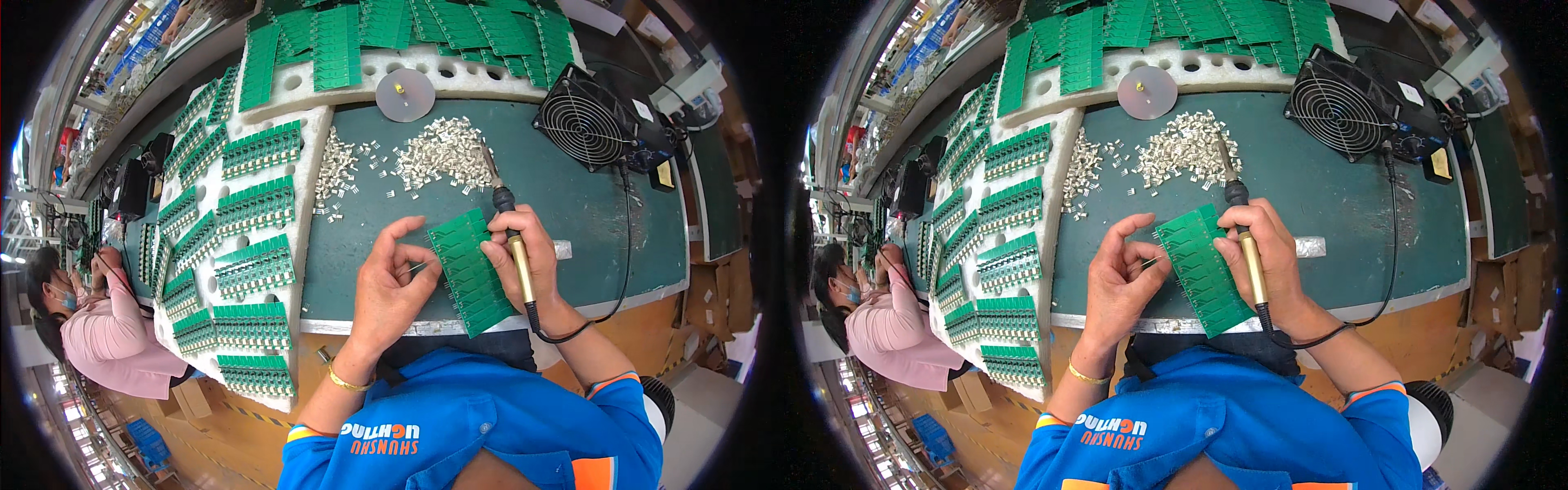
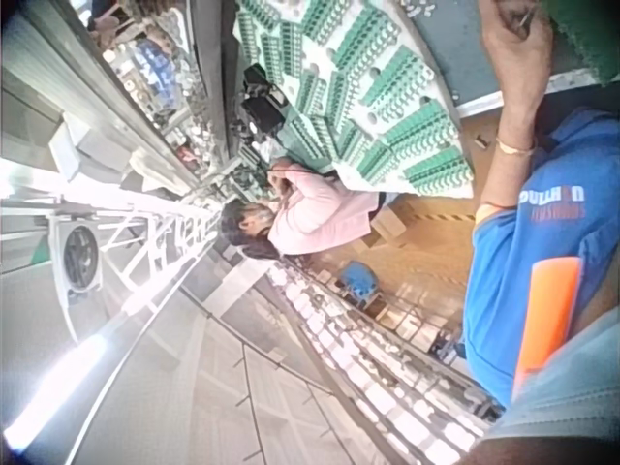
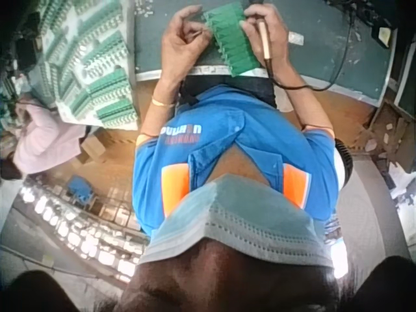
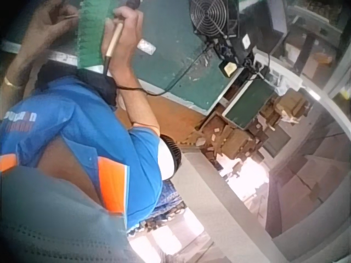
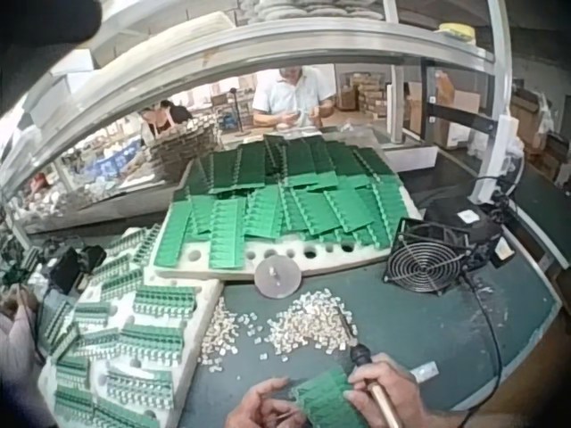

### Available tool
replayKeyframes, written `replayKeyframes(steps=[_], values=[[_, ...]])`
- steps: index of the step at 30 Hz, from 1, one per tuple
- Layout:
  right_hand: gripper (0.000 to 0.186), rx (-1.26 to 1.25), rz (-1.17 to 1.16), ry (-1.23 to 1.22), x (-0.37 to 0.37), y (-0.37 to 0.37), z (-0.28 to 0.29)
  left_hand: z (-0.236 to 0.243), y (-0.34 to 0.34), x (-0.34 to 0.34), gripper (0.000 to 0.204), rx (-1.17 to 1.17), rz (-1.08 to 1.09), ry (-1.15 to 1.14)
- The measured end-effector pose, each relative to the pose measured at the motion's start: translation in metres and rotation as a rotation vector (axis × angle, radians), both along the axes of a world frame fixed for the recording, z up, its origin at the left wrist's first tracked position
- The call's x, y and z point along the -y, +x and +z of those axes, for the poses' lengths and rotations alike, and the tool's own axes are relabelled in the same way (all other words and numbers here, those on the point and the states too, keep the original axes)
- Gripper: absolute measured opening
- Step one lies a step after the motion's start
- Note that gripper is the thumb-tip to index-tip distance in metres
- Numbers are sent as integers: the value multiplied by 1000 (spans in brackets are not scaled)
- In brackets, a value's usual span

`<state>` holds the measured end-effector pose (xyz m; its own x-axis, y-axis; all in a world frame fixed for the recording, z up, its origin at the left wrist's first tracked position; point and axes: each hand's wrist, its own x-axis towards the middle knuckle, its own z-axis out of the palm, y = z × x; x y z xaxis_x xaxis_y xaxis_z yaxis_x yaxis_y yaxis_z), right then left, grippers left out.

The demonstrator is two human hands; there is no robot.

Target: The person solders electronic components onto circuit boards using a soldering iron and solder wire, attaching pins along the board edges by hand.

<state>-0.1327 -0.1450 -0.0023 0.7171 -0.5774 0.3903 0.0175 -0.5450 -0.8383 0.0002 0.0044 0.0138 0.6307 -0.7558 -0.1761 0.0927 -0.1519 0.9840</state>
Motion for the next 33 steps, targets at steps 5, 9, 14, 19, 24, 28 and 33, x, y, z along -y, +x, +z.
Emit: replayKeyframes(steps=[5, 9, 14, 19, 24, 28, 33], values=[[25, 9, 11, -2, 0, 0, 0, 1, 0, 1, 50, -35, -23, -7], [23, 6, 15, -17, 0, -1, 0, -5, 0, 2, 49, -59, -20, -37], [24, 1, 27, -82, 0, -1, -2, -8, -3, 3, 46, -108, 20, -60], [23, 10, -12, -138, 0, -2, 1, -9, -2, 3, 44, -51, 61, 49], [23, 199, 105, -60, 2, -16, 7, -10, -1, 1, 44, -65, 84, 65], [33, 231, 182, 78, -3, -30, 15, -13, 2, 0, 45, -68, 77, 83], [18, 240, 271, 27, -3, -32, 17, -12, 2, 0, 47, -29, 63, 110]])
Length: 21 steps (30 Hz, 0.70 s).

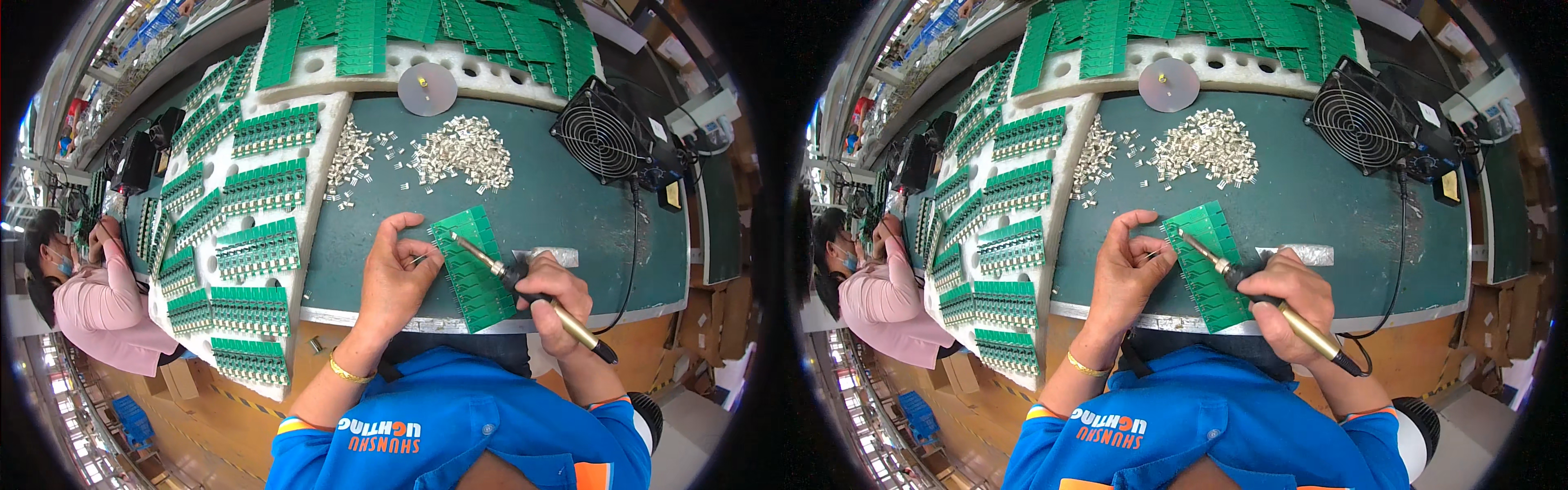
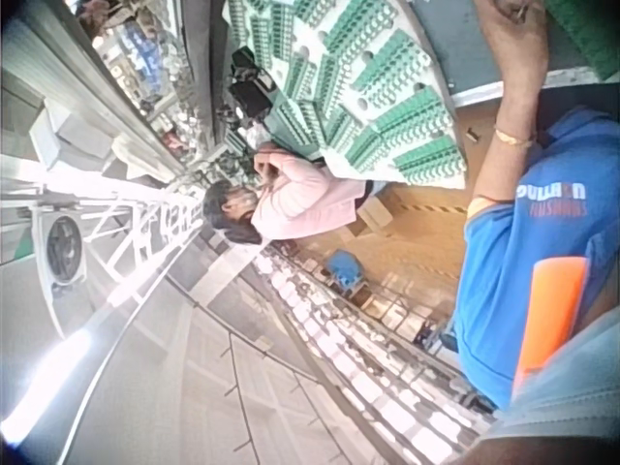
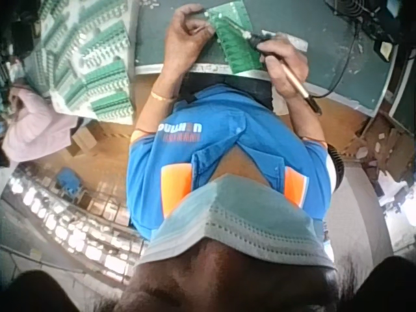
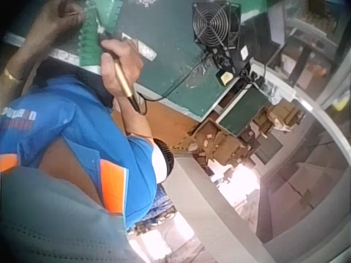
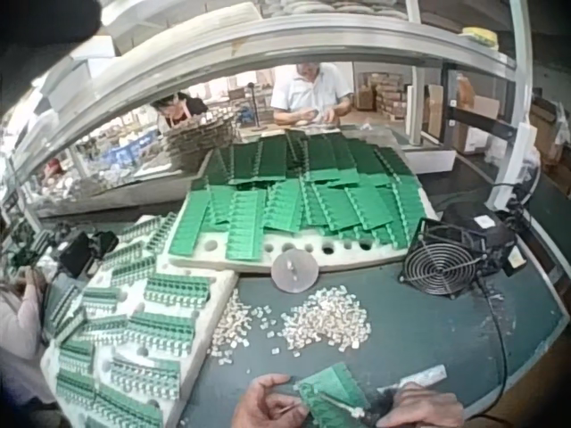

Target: The person solders electronic components onto circuit boards using a soldering iron and solder wire, attaching pins along the board edges by hand.

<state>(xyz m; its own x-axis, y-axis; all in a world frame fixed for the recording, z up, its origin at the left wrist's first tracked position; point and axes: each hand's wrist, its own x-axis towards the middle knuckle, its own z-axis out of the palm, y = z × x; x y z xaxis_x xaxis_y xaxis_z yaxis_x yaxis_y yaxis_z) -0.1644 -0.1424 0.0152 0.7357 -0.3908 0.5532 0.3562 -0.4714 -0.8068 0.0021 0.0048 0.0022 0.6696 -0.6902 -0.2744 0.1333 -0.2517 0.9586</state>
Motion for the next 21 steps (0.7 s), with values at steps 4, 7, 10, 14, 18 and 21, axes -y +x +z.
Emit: replayKeyframes(steps=[4, 7, 10, 14, 18, 21], values=[[17, -38, 49, -68, -2, -1, -1, -2, -1, 0, 47, -18, 8, -23], [20, -62, 63, -105, -3, 0, -2, -2, -1, 0, 48, -42, 10, -34], [22, -69, 70, -100, -3, 2, -1, -1, -1, 1, 48, -32, 3, -23], [22, -77, 82, -106, -4, 3, 0, -1, -1, 1, 48, -11, -3, -4], [22, -79, 72, -124, -5, 4, 0, -4, -2, 2, 46, -39, 37, -58], [22, -84, 67, -140, -4, 3, 2, -4, -2, 2, 46, -46, 37, -58]])
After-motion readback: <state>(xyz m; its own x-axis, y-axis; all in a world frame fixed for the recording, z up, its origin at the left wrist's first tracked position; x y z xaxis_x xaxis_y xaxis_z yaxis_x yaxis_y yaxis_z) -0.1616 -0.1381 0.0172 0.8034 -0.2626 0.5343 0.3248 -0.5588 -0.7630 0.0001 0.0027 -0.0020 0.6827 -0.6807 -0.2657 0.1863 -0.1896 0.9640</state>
